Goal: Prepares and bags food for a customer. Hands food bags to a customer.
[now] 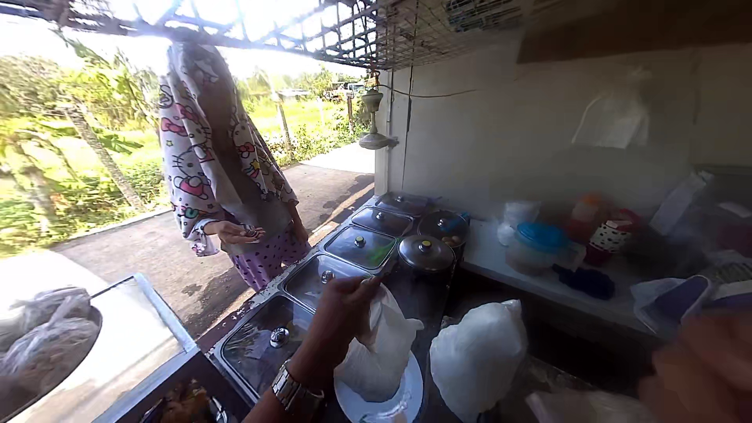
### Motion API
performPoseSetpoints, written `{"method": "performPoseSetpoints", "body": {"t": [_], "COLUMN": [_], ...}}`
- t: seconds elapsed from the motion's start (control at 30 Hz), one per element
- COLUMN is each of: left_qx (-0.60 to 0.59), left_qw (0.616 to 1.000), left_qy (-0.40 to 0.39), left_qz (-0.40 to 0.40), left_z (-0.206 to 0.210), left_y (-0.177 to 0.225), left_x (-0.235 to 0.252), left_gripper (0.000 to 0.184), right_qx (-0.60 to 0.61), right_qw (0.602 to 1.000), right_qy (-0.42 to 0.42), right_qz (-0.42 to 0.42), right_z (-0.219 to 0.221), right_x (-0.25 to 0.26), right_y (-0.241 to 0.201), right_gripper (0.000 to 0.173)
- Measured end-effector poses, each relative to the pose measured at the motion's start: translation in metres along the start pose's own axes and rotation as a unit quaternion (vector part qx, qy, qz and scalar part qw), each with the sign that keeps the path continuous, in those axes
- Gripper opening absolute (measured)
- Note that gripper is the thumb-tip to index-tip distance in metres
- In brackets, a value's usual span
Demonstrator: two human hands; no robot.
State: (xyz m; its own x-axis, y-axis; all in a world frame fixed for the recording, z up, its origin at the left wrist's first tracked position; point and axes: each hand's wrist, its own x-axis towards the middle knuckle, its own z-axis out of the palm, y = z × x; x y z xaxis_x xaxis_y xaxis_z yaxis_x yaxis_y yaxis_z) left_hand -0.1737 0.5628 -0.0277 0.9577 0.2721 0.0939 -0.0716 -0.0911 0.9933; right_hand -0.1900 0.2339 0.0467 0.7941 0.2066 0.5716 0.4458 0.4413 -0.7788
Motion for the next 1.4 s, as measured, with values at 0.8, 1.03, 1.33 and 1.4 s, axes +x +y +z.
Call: {"method": "performPoseSetpoints", "body": {"t": [0.8, 1.03, 1.33, 1.4], "left_qx": [-0.168, -0.051, 0.042, 0.099], "left_qw": [0.963, 0.984, 0.997, 0.989], "left_qy": [0.098, 0.117, 0.052, 0.064], "left_qz": [-0.188, -0.123, 0.030, 0.093], "left_z": [-0.063, -0.072, -0.056, -0.053], "left_y": [-0.148, -0.143, -0.130, -0.131], "left_x": [-0.188, -0.193, -0.188, -0.175], "left_gripper": [0.042, 0.039, 0.030, 0.032], "right_qx": [-0.141, -0.386, -0.476, -0.435], "right_qw": [0.929, 0.760, 0.731, 0.764], "right_qy": [-0.172, -0.485, -0.462, -0.462], "right_qz": [0.296, 0.196, 0.160, 0.116], "right_z": [0.157, 0.117, 0.128, 0.125], "right_x": [-0.164, -0.159, -0.135, -0.127], "right_y": [0.254, 0.234, 0.212, 0.234], "right_gripper": [0.027, 0.067, 0.084, 0.038]}}
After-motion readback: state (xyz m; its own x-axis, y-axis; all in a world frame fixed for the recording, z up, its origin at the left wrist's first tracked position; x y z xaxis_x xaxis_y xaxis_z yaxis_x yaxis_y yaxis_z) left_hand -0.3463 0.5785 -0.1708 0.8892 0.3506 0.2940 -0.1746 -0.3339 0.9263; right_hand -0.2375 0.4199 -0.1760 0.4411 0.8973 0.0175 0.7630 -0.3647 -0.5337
